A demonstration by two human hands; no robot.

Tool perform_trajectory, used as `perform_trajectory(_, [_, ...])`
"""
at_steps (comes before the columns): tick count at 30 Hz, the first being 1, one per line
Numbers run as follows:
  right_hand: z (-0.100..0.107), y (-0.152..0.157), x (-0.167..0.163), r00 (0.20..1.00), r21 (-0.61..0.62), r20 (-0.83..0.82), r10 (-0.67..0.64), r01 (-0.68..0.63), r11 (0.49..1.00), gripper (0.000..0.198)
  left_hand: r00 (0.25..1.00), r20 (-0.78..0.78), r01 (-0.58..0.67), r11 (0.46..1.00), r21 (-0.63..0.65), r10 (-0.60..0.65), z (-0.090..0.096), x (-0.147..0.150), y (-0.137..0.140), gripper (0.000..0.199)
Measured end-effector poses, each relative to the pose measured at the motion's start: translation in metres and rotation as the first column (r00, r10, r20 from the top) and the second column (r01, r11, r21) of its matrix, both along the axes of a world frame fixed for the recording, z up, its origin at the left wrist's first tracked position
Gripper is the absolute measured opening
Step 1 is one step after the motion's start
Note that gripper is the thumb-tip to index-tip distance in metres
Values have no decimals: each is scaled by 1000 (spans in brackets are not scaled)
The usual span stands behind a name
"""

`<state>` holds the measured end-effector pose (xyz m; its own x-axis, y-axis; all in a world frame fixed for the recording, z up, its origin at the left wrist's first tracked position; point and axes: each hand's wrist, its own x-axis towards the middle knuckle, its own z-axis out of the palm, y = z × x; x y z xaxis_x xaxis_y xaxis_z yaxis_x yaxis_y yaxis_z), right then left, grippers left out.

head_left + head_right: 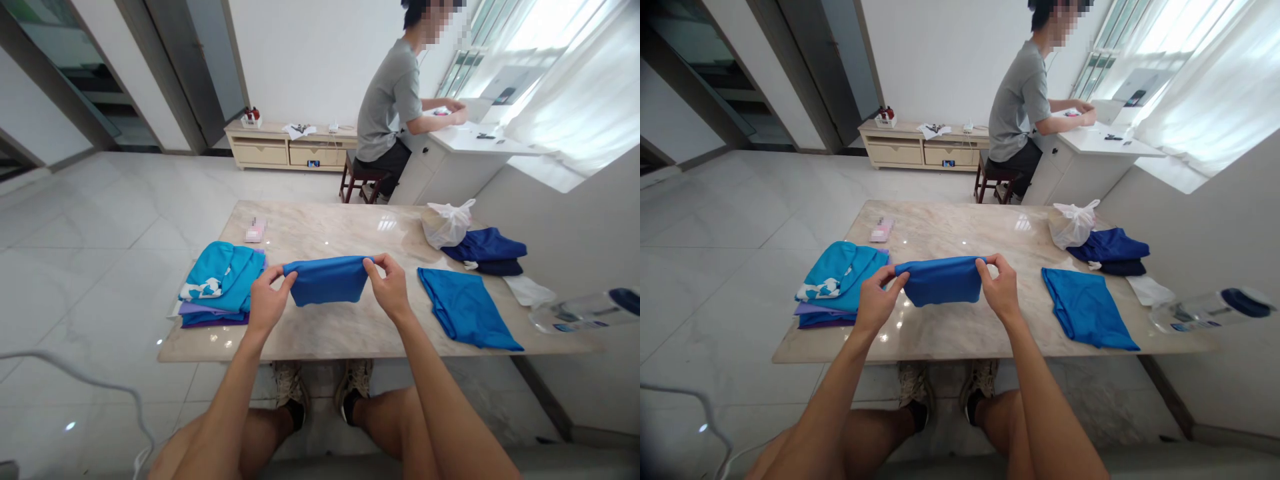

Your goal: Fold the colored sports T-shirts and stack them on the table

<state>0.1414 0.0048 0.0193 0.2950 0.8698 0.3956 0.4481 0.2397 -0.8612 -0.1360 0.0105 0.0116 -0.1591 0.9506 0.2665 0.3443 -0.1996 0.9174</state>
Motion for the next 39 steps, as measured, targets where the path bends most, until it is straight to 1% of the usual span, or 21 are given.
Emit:
perform_trajectory(3, [-8, 3, -2, 997, -75, -61, -42, 37, 996, 44, 991, 123, 70, 986, -148, -52, -6, -1, 1, 44])
perform_trajectory(5, [-15, 7, -1, 995, -128, -77, -65, 54, 990, 47, 991, 122, 75, 976, -205, -50, -9, -1, 0, 44])
perform_trajectory(7, [-26, 13, 1, 996, -205, -56, -68, 55, 977, 44, 999, -28, 26, 958, -286, -36, -12, 0, -4, 34])
perform_trajectory(8, [-33, 17, 3, 997, -262, -28, -69, 60, 963, 40, 987, -160, -33, 949, -313, -18, -13, 0, -7, 29])
perform_trajectory(9, [-41, 20, 6, 997, -331, 9, -74, 73, 941, 34, 952, -307, -103, 944, -314, 2, -13, 0, -10, 27])
perform_trajectory(11, [-58, 26, 13, 991, -489, 112, -78, 124, 864, 23, 843, -537, -198, 946, -258, 30, -13, 0, -17, 32])
perform_trajectory(13, [-74, 27, 20, 973, -629, 224, -52, 185, 755, 19, 789, -614, -196, 950, -242, 6, -12, -1, -21, 30])
perform_trajectory(15, [-86, 26, 27, 961, -740, 274, 25, 194, 644, 24, 801, -598, -165, 946, -279, -37, -11, -1, -21, 25])
perform_trajectory(17, [-94, 24, 30, 959, -816, 260, 112, 156, 556, 41, 817, -574, -152, 936, -316, -61, -7, -1, -20, 24])
perform_trajectory(19, [-99, 24, 29, 951, -864, 244, 191, 123, 488, 52, 815, -575, -153, 928, -340, -76, -2, 1, -19, 24])
perform_trajectory(21, [-102, 25, 25, 935, -886, 242, 258, 105, 451, 53, 808, -582, -152, 922, -356, -91, 6, 5, -19, 25])
perform_trajectory(22, [-102, 26, 22, 925, -885, 246, 289, 92, 457, 51, 807, -582, -148, 921, -360, -98, 10, 7, -19, 26])
perform_trajectory(23, [-102, 26, 18, 913, -874, 254, 319, 76, 480, 49, 809, -579, -139, 922, -361, -105, 14, 9, -20, 27])
perform_trajectory(26, [-93, 21, 4, 860, -796, 327, 393, 26, 605, 40, 811, -575, -112, 935, -338, -110, 26, 16, -24, 28])
perform_trajectory(27, [-89, 18, 0, 846, -772, 342, 409, 4, 636, 38, 812, -574, -101, 941, -323, -110, 30, 18, -25, 28])
perform_trajectory(29, [-82, 14, -7, 853, -742, 295, 431, -80, 666, 34, 815, -570, -78, 953, -294, -109, 35, 21, -27, 28])
perform_trajectory(30, [-79, 14, -9, 866, -706, 263, 426, -128, 696, 33, 815, -568, -71, 956, -285, -109, 36, 22, -26, 28])
perform_trajectory(33, [-65, 19, -5, 934, -529, 193, 300, -159, 834, 36, 813, -571, -61, 959, -277, -113, 41, 28, -25, 27])
perform_trajectory(35, [-46, 25, 8, 978, -387, 122, 171, -112, 915, 38, 807, -577, -54, 957, -286, -127, 43, 32, -26, 27])
perform_trajectory(37, [-18, 31, 36, 999, -252, 38, 25, -14, 968, 41, 795, -586, -32, 953, -301, -158, 45, 35, -28, 27])
perform_trajectory(39, [11, 32, 80, 992, -129, -50, -117, 110, 985, 44, 776, -601, -8, 948, -318, -194, 45, 38, -30, 27])
